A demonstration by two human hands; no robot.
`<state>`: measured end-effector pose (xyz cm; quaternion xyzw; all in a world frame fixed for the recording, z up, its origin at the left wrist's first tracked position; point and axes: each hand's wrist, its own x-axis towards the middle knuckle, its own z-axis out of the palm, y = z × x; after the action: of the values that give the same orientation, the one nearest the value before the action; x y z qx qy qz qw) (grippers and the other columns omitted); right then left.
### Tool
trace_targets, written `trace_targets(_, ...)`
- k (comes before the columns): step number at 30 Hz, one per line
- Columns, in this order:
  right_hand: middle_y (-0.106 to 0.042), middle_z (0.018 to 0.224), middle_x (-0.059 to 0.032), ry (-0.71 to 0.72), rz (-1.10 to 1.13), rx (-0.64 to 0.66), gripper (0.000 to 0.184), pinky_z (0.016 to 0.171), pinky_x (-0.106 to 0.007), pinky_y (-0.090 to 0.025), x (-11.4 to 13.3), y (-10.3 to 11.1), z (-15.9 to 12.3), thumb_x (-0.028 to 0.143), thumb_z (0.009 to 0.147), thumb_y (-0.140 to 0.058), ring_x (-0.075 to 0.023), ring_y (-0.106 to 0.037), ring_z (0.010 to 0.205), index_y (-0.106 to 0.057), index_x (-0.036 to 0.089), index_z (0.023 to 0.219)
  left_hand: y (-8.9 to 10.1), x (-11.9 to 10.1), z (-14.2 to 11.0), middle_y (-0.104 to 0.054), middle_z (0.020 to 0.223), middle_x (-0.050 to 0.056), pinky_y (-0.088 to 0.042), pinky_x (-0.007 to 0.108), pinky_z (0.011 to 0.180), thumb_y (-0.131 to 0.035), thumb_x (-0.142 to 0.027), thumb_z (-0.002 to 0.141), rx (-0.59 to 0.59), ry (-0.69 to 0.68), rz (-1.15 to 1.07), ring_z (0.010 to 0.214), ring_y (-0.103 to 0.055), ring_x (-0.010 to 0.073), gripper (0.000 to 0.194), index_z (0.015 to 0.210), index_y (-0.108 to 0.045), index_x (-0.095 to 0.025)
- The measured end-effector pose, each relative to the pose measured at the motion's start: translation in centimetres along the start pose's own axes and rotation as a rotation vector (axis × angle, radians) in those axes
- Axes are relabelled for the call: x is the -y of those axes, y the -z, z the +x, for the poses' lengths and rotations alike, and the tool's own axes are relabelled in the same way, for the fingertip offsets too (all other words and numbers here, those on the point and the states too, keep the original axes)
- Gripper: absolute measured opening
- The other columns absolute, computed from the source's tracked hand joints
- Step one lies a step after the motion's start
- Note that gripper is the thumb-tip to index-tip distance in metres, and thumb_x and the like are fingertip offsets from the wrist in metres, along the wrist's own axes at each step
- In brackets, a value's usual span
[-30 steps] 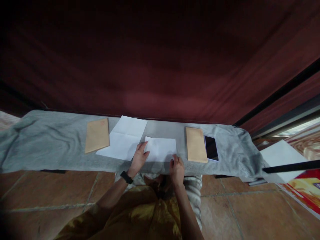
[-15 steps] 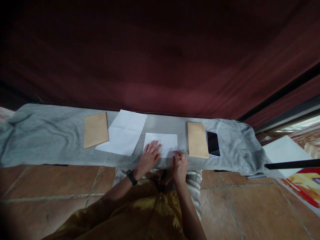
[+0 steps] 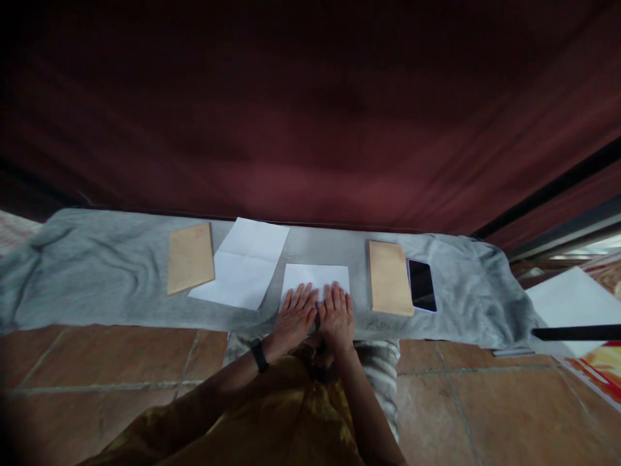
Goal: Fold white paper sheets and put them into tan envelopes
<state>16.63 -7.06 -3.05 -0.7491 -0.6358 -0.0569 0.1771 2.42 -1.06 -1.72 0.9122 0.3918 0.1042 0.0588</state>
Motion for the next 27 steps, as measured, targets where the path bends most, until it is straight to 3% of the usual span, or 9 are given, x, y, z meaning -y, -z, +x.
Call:
trace_targets(7,-0.037,0.16,-0.0165,-0.002,-0.054,-0.012,0.053,0.121,-0.047,-0.024,-0.1,-0.3,-0.2,0.023,0.102,-0.036,-0.0262,-0.035,0.147,-0.039,0.012,0.154,-0.1,-0.7,4.2,-0.037,0.161,0.01,-0.021,0.049,0.125,-0.027,-0.038,0.105,0.015,-0.016,-0.045,0.153,-0.024,0.0248,0.053,0.151,-0.04,-0.014)
trace_targets(12,-0.042,0.157,-0.0159,-0.003,-0.003,-0.024,0.049,0.119,-0.05,-0.029,0.0,-0.2,-0.1,0.029,0.103,-0.038,-0.0292,-0.042,0.143,-0.047,0.015,0.149,-0.5,0.3,6.2,-0.032,0.162,0.014,-0.022,0.046,0.125,-0.03,-0.043,0.105,-0.017,0.025,-0.038,0.153,-0.023,0.0234,0.06,0.154,-0.034,-0.009)
trace_targets(21,-0.039,0.159,-0.0169,-0.017,0.037,-0.056,0.053,0.118,-0.052,-0.031,-0.1,-0.4,-0.3,0.034,0.105,-0.038,-0.0293,-0.041,0.144,-0.037,0.016,0.155,-0.2,3.7,4.0,-0.033,0.161,0.02,-0.023,0.047,0.124,-0.034,-0.046,0.103,-0.086,0.134,0.001,0.153,-0.024,0.0271,0.067,0.155,-0.028,-0.005)
trace_targets(27,-0.044,0.156,-0.0175,-0.043,0.06,0.0,0.052,0.118,-0.049,-0.03,0.3,-0.4,1.3,0.035,0.105,-0.034,-0.0285,-0.04,0.144,-0.042,0.013,0.152,0.7,4.2,2.8,-0.03,0.162,0.021,-0.025,0.049,0.123,-0.039,-0.046,0.102,-0.086,0.139,0.017,0.153,-0.024,0.0297,0.066,0.155,-0.031,-0.007)
